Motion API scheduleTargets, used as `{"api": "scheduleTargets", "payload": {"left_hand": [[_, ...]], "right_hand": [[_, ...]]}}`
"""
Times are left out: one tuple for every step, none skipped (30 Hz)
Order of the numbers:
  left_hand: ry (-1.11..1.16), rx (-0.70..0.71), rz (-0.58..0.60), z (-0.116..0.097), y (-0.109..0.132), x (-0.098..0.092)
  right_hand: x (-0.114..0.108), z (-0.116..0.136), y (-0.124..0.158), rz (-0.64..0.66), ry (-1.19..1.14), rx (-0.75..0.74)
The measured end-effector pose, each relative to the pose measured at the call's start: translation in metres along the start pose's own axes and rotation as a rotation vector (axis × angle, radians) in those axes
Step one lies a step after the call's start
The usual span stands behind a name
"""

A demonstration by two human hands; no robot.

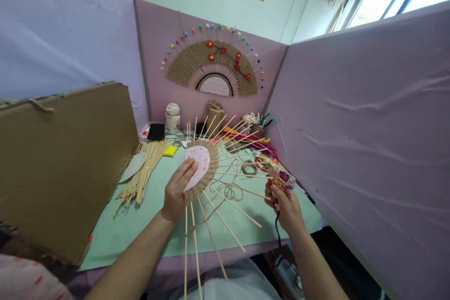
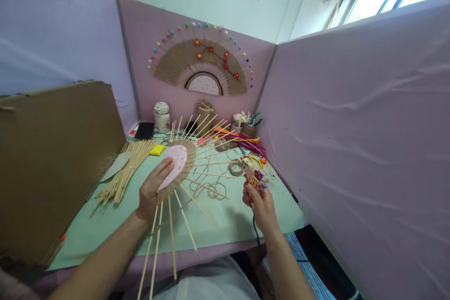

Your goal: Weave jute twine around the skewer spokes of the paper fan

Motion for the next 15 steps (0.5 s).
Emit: {"api": "scheduleTargets", "payload": {"left_hand": [[0.015, -0.008, -0.004, 0.002, 0.001, 0.0], [0.032, -0.013, -0.009, 0.004, 0.001, 0.001], [0.043, -0.022, -0.02, 0.007, 0.002, 0.001], [0.046, -0.036, -0.032, 0.01, 0.003, 0.001], [0.043, -0.057, -0.048, 0.012, 0.003, 0.001], [0.036, -0.086, -0.058, 0.015, 0.003, 0.001], [0.029, -0.125, -0.062, 0.019, 0.003, 0.001], [0.028, -0.175, -0.064, 0.022, 0.003, 0.002], [0.034, -0.225, -0.069, 0.025, 0.004, 0.002], [0.046, -0.267, -0.078, 0.028, 0.004, 0.002], [0.058, -0.302, -0.092, 0.03, 0.005, 0.001], [0.074, -0.331, -0.108, 0.032, 0.006, 0.001], [0.094, -0.356, -0.128, 0.035, 0.007, 0.0], [0.114, -0.383, -0.142, 0.038, 0.009, -0.001], [0.135, -0.416, -0.159, 0.042, 0.011, -0.001]], "right_hand": [[0.008, 0.002, 0.002, 0.004, -0.024, -0.021], [0.016, 0.005, 0.003, 0.013, -0.034, -0.05], [0.023, 0.008, 0.003, 0.023, -0.037, -0.083], [0.03, 0.012, 0.003, 0.034, -0.034, -0.115], [0.037, 0.016, 0.002, 0.049, -0.026, -0.141], [0.045, 0.019, 0.001, 0.066, -0.019, -0.164], [0.054, 0.024, 0.0, 0.086, -0.012, -0.186], [0.063, 0.028, -0.001, 0.11, -0.005, -0.207], [0.072, 0.032, -0.003, 0.138, 0.003, -0.227], [0.082, 0.035, -0.004, 0.168, 0.009, -0.247], [0.091, 0.038, -0.006, 0.197, 0.013, -0.266], [0.1, 0.039, -0.007, 0.221, 0.019, -0.287], [0.108, 0.04, -0.009, 0.238, 0.025, -0.305], [0.115, 0.04, -0.011, 0.25, 0.031, -0.32], [0.122, 0.039, -0.013, 0.261, 0.04, -0.333]]}}
Point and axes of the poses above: each hand's wrist, its own y-axis away from the middle knuckle, its own x-axis out of the palm, z = x × y, the point moved 9 cm from there along -y, towards the middle knuckle, and after that the axes turned 3 degrees about -z, right-handed, at the moved point
